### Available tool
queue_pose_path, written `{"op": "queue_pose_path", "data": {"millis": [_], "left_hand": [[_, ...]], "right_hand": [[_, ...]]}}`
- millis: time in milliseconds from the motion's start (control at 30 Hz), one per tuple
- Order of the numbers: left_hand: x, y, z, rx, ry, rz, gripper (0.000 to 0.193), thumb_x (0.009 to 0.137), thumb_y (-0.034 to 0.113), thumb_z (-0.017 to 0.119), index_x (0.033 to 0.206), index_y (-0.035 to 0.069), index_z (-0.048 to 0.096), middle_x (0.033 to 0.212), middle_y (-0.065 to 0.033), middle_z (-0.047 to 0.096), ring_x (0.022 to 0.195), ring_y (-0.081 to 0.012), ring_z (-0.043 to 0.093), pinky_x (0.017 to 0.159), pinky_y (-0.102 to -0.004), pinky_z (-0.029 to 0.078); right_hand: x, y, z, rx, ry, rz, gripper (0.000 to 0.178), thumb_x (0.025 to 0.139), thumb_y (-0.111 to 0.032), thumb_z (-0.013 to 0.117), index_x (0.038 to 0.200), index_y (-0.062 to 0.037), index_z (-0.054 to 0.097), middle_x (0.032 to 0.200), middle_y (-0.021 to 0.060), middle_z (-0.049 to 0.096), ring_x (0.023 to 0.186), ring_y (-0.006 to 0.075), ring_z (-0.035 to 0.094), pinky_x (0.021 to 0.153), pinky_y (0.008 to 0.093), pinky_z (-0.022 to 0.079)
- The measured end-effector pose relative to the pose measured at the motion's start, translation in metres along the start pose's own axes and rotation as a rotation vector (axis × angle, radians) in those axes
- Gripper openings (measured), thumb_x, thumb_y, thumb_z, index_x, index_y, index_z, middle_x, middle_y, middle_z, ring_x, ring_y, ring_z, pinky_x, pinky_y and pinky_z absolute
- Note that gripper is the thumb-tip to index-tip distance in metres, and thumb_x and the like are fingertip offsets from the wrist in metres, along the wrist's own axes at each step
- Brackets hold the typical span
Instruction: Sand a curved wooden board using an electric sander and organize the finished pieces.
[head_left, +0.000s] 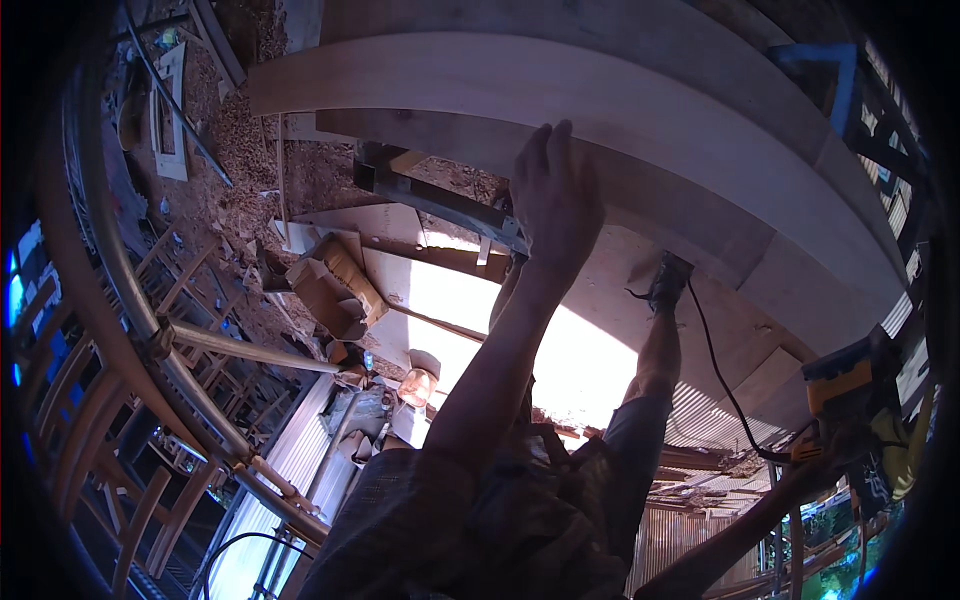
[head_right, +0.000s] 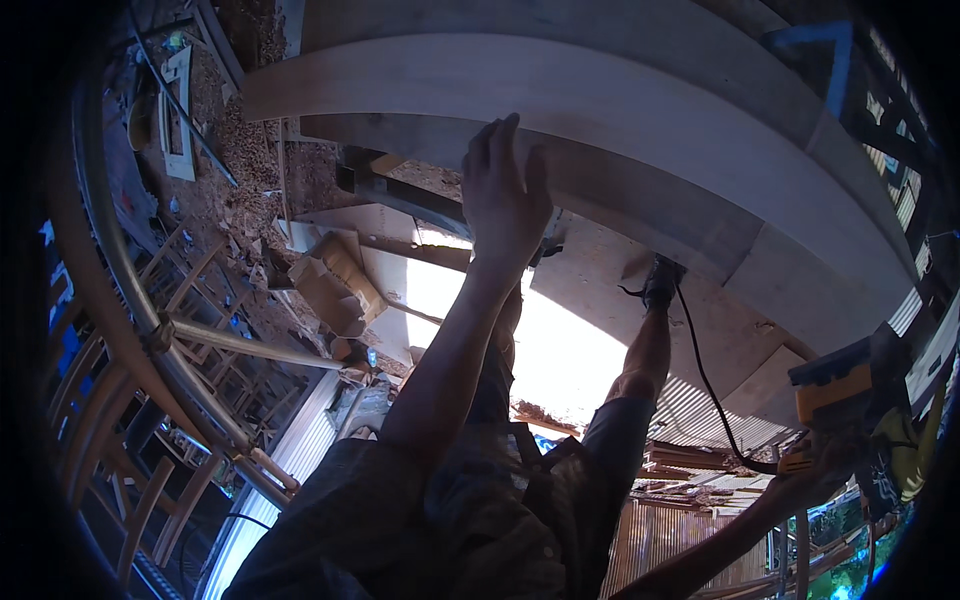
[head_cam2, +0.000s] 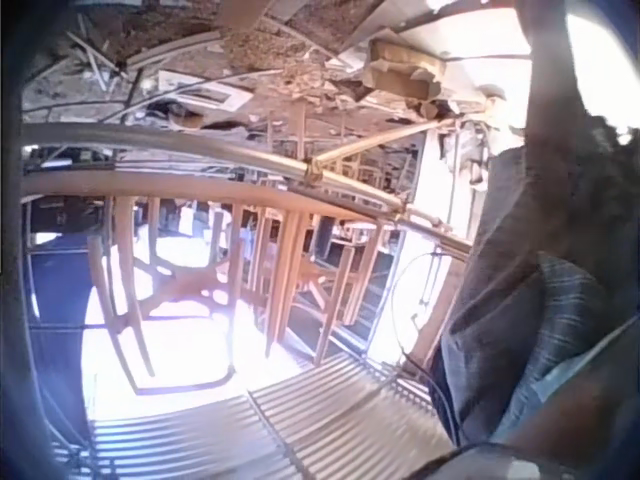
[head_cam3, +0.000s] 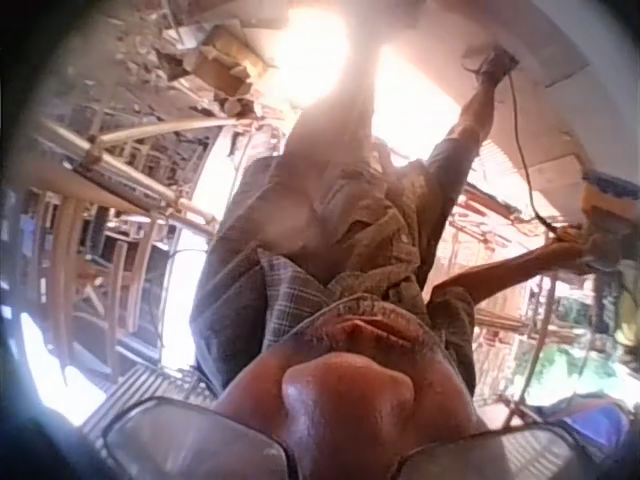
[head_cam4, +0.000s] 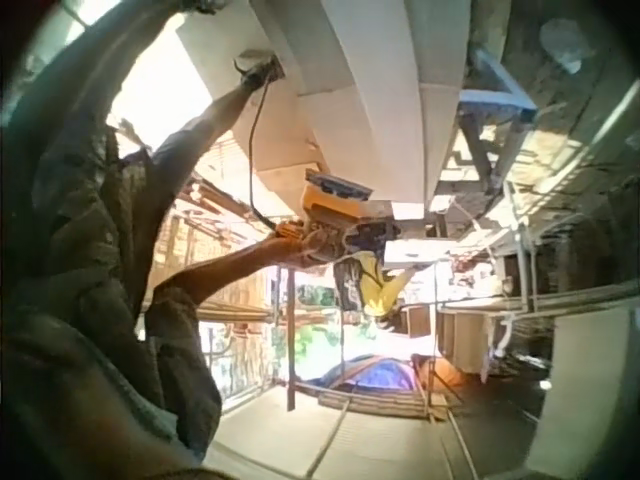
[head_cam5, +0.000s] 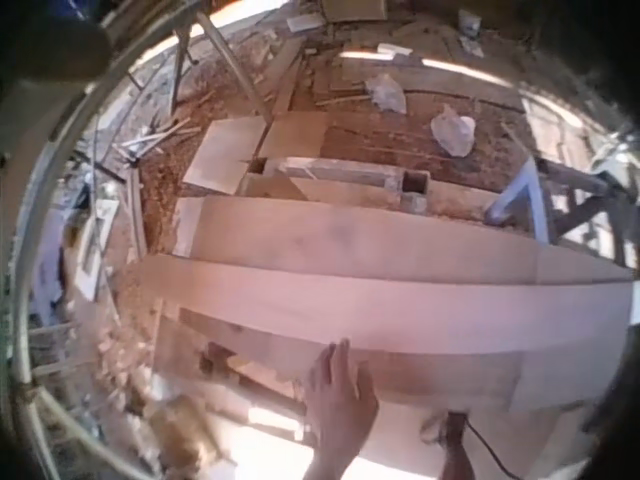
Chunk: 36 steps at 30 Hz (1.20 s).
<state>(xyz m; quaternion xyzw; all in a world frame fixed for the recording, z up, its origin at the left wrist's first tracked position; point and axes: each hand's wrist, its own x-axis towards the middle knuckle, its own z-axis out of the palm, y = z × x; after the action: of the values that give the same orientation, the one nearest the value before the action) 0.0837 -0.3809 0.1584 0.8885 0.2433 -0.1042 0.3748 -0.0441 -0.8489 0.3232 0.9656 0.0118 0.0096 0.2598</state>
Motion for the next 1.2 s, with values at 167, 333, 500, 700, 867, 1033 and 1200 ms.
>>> {"op": "queue_pose_path", "data": {"millis": [167,333,500,700,867,1033,1200], "left_hand": [[0.035,-0.032,0.043,0.345,0.133,0.718,0.047,0.091,0.034,0.044,0.134,0.017,0.037,0.139,-0.0164,0.031,0.124,-0.0434,0.031,0.096,-0.0576,0.028],[0.09,-0.082,0.002,0.367,0.233,0.687,0.049,0.088,0.041,0.043,0.131,0.018,0.039,0.138,-0.0177,0.031,0.128,-0.0435,0.026,0.102,-0.059,0.02],[0.145,-0.158,-0.072,0.428,0.369,0.358,0.062,0.092,0.047,0.03,0.14,0.009,0.024,0.144,-0.0247,0.018,0.131,-0.0466,0.018,0.102,-0.0599,0.017],[0.178,-0.189,-0.106,0.373,0.364,0.026,0.072,0.091,0.048,0.029,0.14,-0.002,0.015,0.144,-0.0297,0.011,0.133,-0.0464,0.01,0.104,-0.0596,0.012],[0.144,-0.124,-0.041,0.388,0.397,0.15,0.072,0.089,0.041,0.035,0.138,-0.007,0.014,0.142,-0.0353,0.006,0.132,-0.0508,0.002,0.105,-0.0598,0.005],[0.074,-0.048,0.031,0.304,0.167,0.525,0.062,0.09,0.042,0.036,0.136,0.002,0.028,0.141,-0.0309,0.016,0.132,-0.0481,0.012,0.102,-0.0639,0.01],[0.076,-0.063,0.026,0.433,0.015,0.908,0.054,0.084,0.041,0.053,0.132,0.02,0.039,0.14,-0.0124,0.031,0.13,-0.0326,0.026,0.101,-0.0585,0.022]], "right_hand": [[-0.006,0.012,0.023,0.107,0.007,0.01,0.058,0.072,-0.022,0.073,0.123,-0.0166,0.045,0.125,0.0168,0.049,0.107,0.0355,0.054,0.085,0.0484,0.049],[-0.002,0.008,0.011,-0.151,-0.097,0.009,0.057,0.077,-0.03,0.069,0.124,-0.0195,0.039,0.117,0.0147,0.053,0.094,0.0325,0.061,0.078,0.0465,0.053],[0.006,-0.022,0.008,-0.053,-0.02,-0.076,0.06,0.076,-0.029,0.072,0.125,-0.0209,0.039,0.116,0.0163,0.054,0.088,0.034,0.063,0.078,0.047,0.053],[0.017,-0.057,0.003,0.25,0.034,-0.047,0.06,0.076,-0.023,0.072,0.127,-0.0187,0.039,0.117,0.0167,0.054,0.092,0.0348,0.061,0.081,0.0466,0.052],[0.032,-0.094,-0.002,0.284,-0.048,0.098,0.058,0.075,-0.014,0.072,0.126,-0.0172,0.043,0.108,0.0149,0.058,0.088,0.0297,0.063,0.072,0.0421,0.056],[0.047,-0.086,-0.028,0.223,0.005,-0.12,0.054,0.079,-0.019,0.07,0.127,-0.0128,0.044,0.094,0.013,0.062,0.076,0.0183,0.064,0.065,0.0301,0.056],[0.12,-0.207,-0.095,1.367,0.121,0.999,0.056,0.078,-0.031,0.064,0.123,-0.0047,0.044,0.096,0.0099,0.055,0.064,0.0151,0.055,0.051,0.0243,0.047]]}}
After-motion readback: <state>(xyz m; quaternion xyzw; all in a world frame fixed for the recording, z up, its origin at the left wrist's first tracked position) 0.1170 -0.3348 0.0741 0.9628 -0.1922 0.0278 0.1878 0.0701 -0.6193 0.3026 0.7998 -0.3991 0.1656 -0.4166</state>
